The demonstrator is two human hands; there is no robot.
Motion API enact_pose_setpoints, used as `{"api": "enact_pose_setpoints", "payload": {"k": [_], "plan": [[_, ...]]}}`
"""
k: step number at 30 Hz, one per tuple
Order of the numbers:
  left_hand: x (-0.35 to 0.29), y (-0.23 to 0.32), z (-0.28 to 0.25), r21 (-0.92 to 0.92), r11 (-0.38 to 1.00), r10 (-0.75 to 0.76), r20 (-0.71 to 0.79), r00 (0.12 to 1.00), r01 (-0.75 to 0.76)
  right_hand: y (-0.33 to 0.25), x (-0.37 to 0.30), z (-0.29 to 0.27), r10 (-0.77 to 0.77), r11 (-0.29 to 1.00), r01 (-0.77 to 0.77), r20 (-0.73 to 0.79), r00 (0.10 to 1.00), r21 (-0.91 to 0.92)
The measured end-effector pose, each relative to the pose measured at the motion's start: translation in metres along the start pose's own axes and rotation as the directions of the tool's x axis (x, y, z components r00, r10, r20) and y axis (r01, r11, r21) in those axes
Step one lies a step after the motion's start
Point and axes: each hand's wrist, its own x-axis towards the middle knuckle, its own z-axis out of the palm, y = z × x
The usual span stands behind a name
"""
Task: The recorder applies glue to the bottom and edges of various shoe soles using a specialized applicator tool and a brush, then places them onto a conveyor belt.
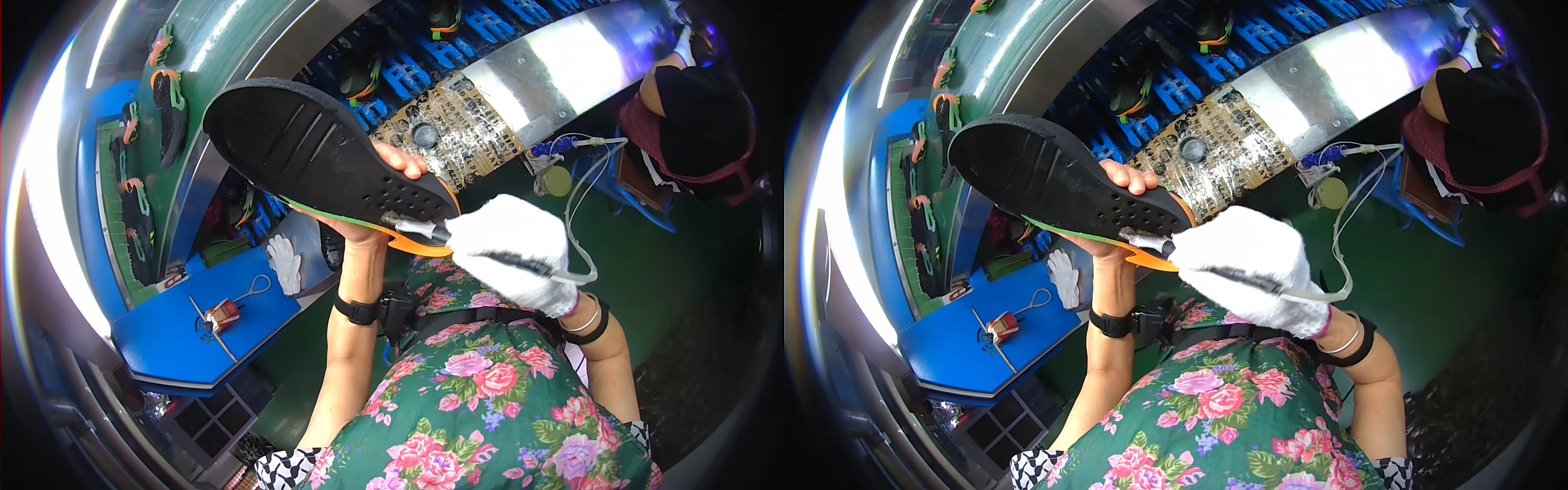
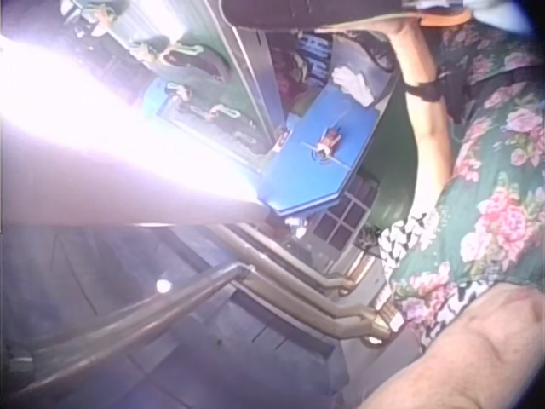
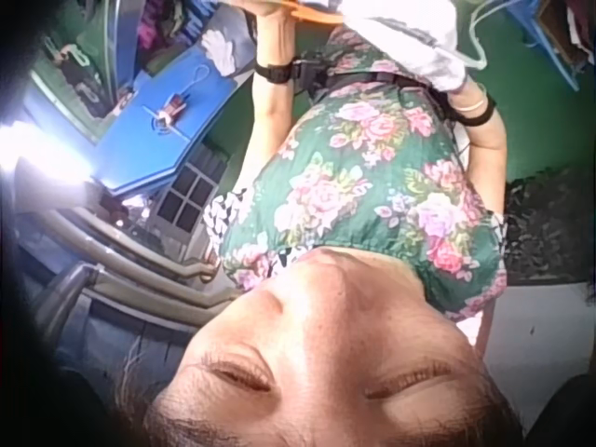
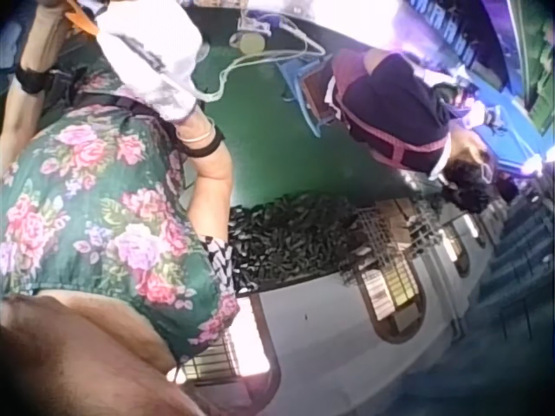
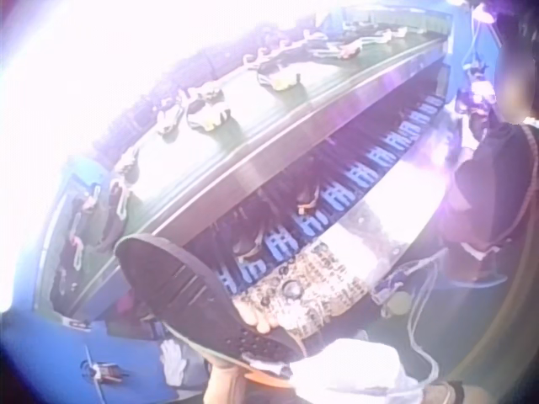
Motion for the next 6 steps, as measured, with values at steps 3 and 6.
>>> {"api": "enact_pose_setpoints", "payload": {"k": [3, 6], "plan": [[-0.0009, 0.0018, 0.0005, 0.044, 0.999, -0.004, -0.018, 1.000, 0.005, -0.0039, -0.0019, 0.0057, -0.003, 1.000, 0.003, -0.003, 1.000, 0.009], [-0.0006, 0.0032, -0.0068, 0.084, 0.996, -0.032, 0.057, 0.998, 0.028, -0.0036, -0.0010, 0.0066, 0.109, 0.988, -0.106, -0.020, 0.994, 0.113]]}}
